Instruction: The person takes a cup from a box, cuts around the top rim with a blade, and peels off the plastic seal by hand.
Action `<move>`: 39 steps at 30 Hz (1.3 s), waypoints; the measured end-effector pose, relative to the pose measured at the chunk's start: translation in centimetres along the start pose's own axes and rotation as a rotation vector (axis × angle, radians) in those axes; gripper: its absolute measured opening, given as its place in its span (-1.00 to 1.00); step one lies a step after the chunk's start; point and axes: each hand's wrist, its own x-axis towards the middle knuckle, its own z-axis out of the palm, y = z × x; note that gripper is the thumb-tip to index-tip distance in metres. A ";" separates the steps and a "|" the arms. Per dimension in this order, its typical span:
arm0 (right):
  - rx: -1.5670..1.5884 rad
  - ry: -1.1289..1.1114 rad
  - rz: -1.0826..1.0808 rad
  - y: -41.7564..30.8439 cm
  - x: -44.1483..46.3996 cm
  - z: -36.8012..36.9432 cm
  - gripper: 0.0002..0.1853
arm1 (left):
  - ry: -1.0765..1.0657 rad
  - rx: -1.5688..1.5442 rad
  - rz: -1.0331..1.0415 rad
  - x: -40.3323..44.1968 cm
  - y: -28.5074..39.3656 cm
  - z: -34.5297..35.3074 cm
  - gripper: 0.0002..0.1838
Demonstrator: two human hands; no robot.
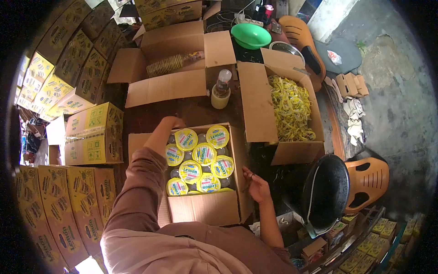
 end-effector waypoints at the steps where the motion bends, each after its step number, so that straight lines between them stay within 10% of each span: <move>1: -0.004 0.015 -0.002 0.1 0.1 0.0 -0.81 | -0.016 -0.119 0.003 0.3 -0.2 0.0 -0.52; 3: 0.019 0.046 0.012 0.6 0.2 0.3 -0.80 | -0.054 -0.357 0.003 0.1 -0.5 0.2 -0.52; 11: 0.141 -0.109 -0.046 -0.8 -0.4 -0.1 -0.65 | 0.924 -0.323 0.618 -8.1 0.7 2.3 -0.52; 14: -0.018 -0.072 -0.160 -1.9 -2.8 2.6 -0.65 | 0.787 -0.536 0.564 -15.8 3.3 7.7 -0.48; 21: -0.004 -0.266 -0.207 0.0 -6.3 3.4 -0.76 | 0.717 0.066 0.363 -22.5 3.8 24.6 -0.37; 32: 0.052 -0.294 -0.207 1.9 -8.6 5.0 -0.82 | 1.042 0.101 0.345 -22.5 3.8 24.8 -0.43; 39: 0.210 -0.536 -0.345 -1.5 -12.4 5.9 -0.84 | 0.130 -0.125 0.477 -33.5 8.6 24.7 -0.64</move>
